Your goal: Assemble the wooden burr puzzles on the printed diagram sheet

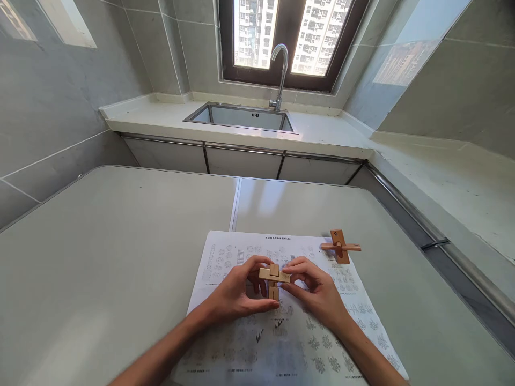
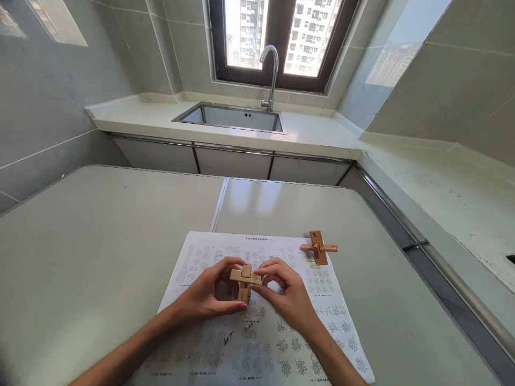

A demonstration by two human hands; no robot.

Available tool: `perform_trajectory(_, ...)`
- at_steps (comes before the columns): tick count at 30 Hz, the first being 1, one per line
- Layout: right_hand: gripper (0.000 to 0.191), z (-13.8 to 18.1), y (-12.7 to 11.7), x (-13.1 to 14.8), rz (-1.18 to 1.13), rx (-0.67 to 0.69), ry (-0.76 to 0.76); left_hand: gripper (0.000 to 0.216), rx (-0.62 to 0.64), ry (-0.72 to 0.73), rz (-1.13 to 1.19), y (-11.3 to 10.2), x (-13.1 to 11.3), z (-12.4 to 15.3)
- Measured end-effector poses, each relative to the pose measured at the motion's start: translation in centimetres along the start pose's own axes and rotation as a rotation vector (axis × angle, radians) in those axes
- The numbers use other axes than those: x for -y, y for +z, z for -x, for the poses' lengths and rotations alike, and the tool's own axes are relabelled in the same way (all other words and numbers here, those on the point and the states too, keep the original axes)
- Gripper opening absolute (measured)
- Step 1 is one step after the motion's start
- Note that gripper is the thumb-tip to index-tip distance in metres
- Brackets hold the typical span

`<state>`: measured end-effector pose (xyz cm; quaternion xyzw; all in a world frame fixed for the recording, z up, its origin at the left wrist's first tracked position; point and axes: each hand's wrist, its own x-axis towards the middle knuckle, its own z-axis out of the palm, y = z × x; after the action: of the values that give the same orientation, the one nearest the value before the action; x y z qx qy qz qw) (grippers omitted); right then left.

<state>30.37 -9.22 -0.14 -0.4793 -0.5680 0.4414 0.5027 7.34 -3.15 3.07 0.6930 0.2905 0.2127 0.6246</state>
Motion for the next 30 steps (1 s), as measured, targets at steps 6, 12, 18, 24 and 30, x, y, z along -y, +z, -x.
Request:
perform_trajectory(6, 0.012, -0.04, 0.17, 0.28, 0.085, -0.024, -0.085, 0.06, 0.017, 0.007, 0.009, -0.16, 0.08, -0.07)
perform_trajectory(12, 0.012, -0.04, 0.05, 0.15, 0.154, -0.021, -0.145, 0.062, 0.021, 0.031, 0.001, -0.3, 0.46, -0.12)
perform_trajectory(18, 0.013, -0.03, -0.03, 0.24, 0.188, -0.024, -0.146, 0.062, 0.016, 0.03, 0.011, -0.3, 0.49, -0.12)
perform_trajectory(24, 0.013, -0.06, 0.05, 0.35, 0.185, -0.036, -0.124, 0.061, 0.013, 0.029, -0.002, -0.28, 0.48, -0.12)
perform_trajectory(30, 0.013, -0.02, 0.14, 0.42, 0.143, -0.01, -0.102, 0.06, 0.026, 0.02, -0.016, -0.3, 0.39, -0.03)
